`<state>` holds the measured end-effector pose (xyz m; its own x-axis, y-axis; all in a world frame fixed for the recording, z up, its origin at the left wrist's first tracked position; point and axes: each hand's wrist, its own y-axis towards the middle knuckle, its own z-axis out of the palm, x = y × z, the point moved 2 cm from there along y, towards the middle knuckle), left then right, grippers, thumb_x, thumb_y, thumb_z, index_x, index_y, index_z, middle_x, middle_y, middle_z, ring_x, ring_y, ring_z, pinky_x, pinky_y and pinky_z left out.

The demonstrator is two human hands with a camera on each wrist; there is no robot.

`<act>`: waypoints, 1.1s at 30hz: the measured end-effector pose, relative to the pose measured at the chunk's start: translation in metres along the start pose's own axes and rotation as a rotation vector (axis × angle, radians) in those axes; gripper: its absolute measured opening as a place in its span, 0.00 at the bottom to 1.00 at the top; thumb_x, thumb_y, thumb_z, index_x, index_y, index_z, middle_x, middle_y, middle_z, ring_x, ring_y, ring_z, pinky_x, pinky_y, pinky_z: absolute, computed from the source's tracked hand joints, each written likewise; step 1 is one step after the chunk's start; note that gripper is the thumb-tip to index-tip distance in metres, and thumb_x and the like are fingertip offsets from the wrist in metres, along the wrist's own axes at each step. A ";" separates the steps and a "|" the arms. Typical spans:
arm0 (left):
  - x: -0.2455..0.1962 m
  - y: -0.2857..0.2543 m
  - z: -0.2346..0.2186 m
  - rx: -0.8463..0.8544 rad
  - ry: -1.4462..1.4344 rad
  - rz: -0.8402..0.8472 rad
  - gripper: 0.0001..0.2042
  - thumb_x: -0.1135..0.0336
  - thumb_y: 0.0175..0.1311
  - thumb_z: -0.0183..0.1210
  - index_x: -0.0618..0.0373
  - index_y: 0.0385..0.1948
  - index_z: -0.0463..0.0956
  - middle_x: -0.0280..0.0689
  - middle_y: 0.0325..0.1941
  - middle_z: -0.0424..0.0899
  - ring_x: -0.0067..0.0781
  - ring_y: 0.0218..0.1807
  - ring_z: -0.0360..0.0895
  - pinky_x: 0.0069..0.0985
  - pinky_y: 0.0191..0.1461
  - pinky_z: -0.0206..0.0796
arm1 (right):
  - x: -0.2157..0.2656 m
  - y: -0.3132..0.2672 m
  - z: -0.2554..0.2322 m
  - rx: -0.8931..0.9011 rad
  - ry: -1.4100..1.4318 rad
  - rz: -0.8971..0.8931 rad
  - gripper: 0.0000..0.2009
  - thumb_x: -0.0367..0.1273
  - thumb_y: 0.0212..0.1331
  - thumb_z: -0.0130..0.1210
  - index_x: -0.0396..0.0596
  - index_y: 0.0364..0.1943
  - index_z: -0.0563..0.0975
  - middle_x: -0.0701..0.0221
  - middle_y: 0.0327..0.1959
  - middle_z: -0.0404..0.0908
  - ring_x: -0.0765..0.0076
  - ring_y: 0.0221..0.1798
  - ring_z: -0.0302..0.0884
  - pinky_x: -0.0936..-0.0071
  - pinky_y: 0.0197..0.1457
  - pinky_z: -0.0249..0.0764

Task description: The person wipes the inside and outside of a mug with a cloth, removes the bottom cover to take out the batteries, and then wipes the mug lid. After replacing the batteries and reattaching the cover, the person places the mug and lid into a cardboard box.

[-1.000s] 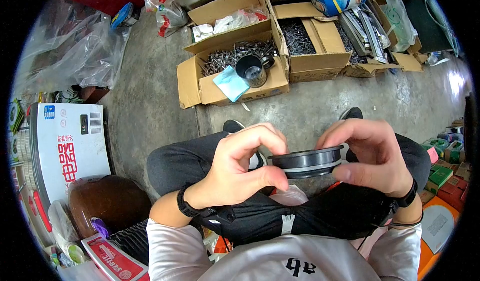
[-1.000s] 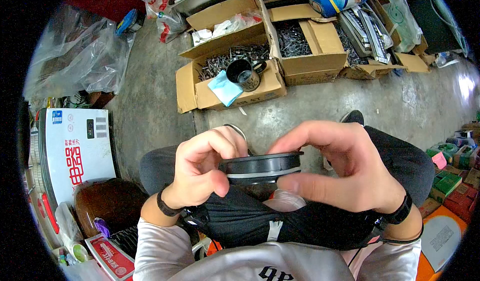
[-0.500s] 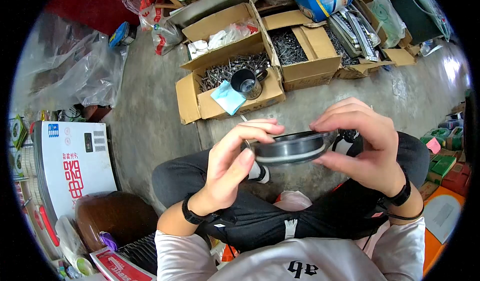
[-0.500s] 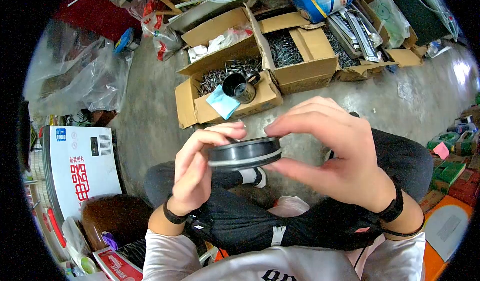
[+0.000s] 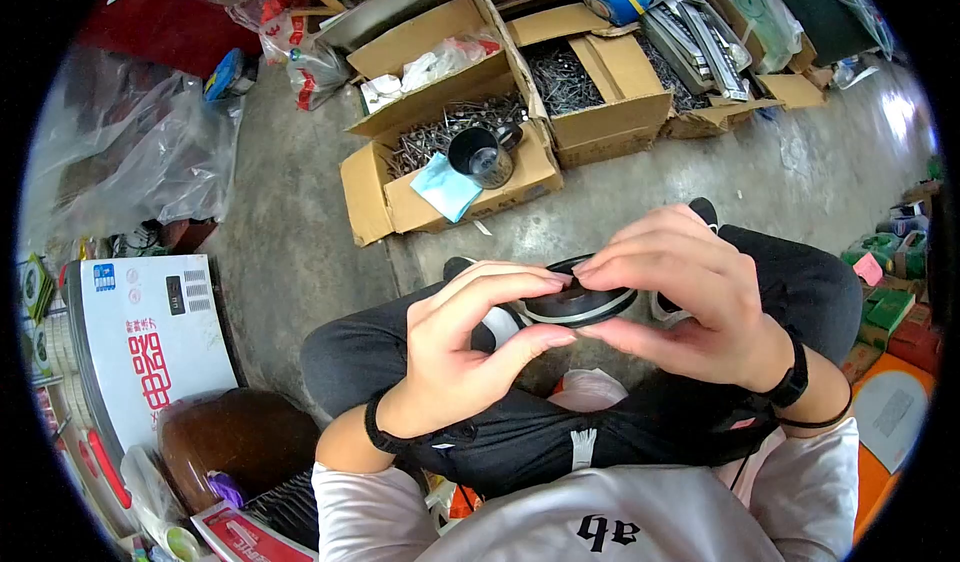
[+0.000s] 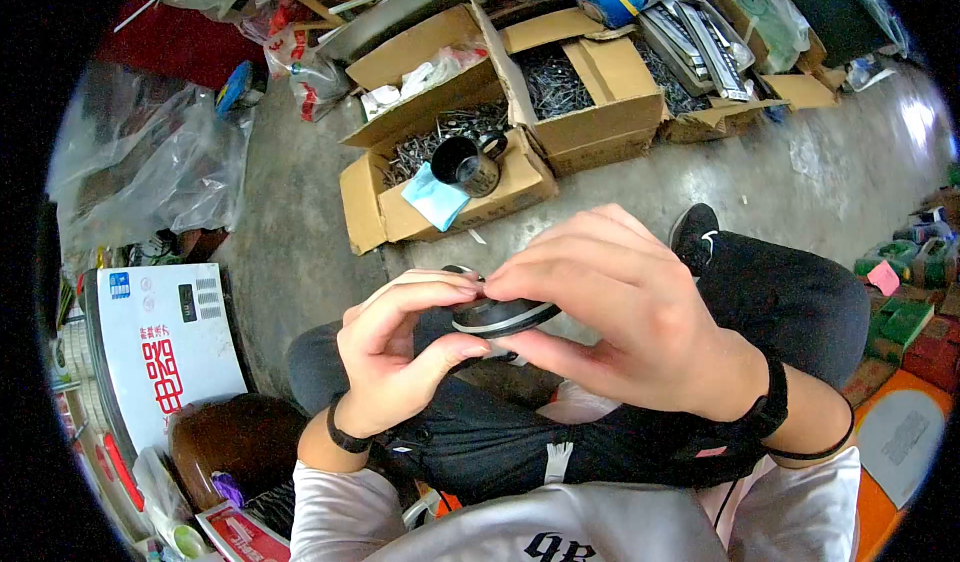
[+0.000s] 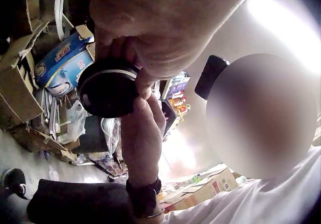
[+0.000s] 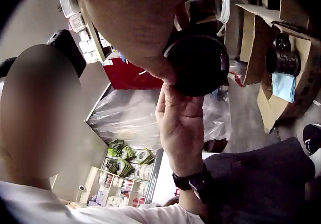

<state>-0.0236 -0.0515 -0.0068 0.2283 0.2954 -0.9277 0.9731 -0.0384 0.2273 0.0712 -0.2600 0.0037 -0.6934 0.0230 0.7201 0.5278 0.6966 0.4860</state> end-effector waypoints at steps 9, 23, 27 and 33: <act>0.012 -0.006 -0.001 -0.040 -0.406 0.059 0.16 0.79 0.67 0.62 0.64 0.53 0.69 0.50 0.55 0.82 0.48 0.64 0.79 0.53 0.80 0.52 | -0.007 0.003 -0.008 -0.102 -0.082 0.088 0.22 0.29 0.44 0.74 0.46 0.48 0.82 0.64 0.47 0.86 0.54 0.50 0.84 0.64 0.55 0.76; -0.004 0.000 -0.002 -0.044 0.011 0.247 0.23 0.76 0.53 0.76 0.64 0.52 0.80 0.50 0.56 0.84 0.43 0.57 0.84 0.35 0.60 0.77 | 0.002 0.002 -0.001 -0.110 0.053 -0.073 0.16 0.26 0.48 0.72 0.43 0.43 0.83 0.62 0.47 0.86 0.55 0.45 0.83 0.64 0.49 0.79; -0.011 -0.002 -0.003 -0.039 0.208 0.231 0.17 0.77 0.50 0.77 0.63 0.43 0.86 0.48 0.52 0.87 0.38 0.48 0.88 0.29 0.50 0.81 | 0.003 -0.001 0.006 -0.108 0.065 -0.034 0.15 0.25 0.47 0.72 0.45 0.41 0.85 0.63 0.46 0.86 0.57 0.44 0.83 0.66 0.48 0.79; -0.011 -0.004 -0.002 -0.059 0.161 0.164 0.14 0.79 0.50 0.75 0.62 0.39 0.88 0.50 0.50 0.87 0.42 0.51 0.87 0.33 0.55 0.80 | 0.001 0.000 0.007 -0.080 0.060 -0.038 0.13 0.25 0.45 0.74 0.48 0.37 0.87 0.66 0.46 0.86 0.61 0.44 0.83 0.68 0.48 0.78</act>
<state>-0.0301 -0.0527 0.0030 0.3702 0.4385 -0.8190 0.9189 -0.0433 0.3922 0.0674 -0.2547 0.0011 -0.6846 -0.0471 0.7274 0.5406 0.6367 0.5499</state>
